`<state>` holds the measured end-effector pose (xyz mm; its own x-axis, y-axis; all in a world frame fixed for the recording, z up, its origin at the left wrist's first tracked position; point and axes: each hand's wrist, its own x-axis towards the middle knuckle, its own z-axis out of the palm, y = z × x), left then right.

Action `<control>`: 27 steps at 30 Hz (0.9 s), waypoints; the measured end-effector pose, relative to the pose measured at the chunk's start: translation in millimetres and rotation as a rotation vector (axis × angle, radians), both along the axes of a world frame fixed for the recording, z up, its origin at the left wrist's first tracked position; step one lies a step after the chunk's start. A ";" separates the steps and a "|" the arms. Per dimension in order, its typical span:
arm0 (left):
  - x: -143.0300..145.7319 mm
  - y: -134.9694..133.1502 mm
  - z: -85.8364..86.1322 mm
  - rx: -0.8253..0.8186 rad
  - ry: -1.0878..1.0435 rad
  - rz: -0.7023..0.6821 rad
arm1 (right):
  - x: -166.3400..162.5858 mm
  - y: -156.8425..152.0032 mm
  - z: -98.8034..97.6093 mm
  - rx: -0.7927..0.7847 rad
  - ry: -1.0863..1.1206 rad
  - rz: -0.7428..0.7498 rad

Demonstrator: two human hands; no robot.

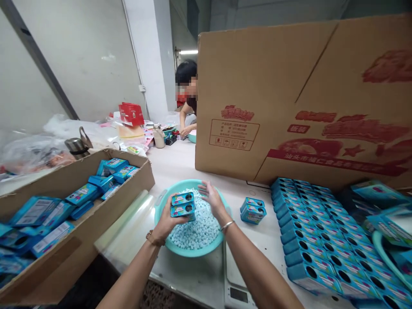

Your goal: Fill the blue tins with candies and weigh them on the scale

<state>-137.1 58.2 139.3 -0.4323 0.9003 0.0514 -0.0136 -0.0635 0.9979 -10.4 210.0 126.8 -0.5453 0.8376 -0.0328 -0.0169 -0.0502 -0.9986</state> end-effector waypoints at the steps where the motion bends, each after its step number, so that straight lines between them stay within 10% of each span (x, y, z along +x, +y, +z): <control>1: -2.4 -8.4 1.4 0.013 0.028 -0.020 | 8.5 5.4 -8.4 0.146 -0.153 0.007; 7: -10.2 -45.9 9.6 0.132 0.233 -0.065 | 30.1 -9.2 -45.5 0.810 -0.948 0.597; 12: -8.3 -50.6 10.7 0.100 0.172 -0.111 | 19.7 -30.4 -44.6 1.031 -1.022 0.578; 20: -3.7 -40.8 10.2 -0.037 -0.056 0.024 | 19.2 -11.2 -37.5 0.632 -0.811 0.383; 27: 54.6 -44.8 46.1 -0.057 -0.187 -0.222 | 13.4 21.8 -22.5 0.140 -0.561 0.364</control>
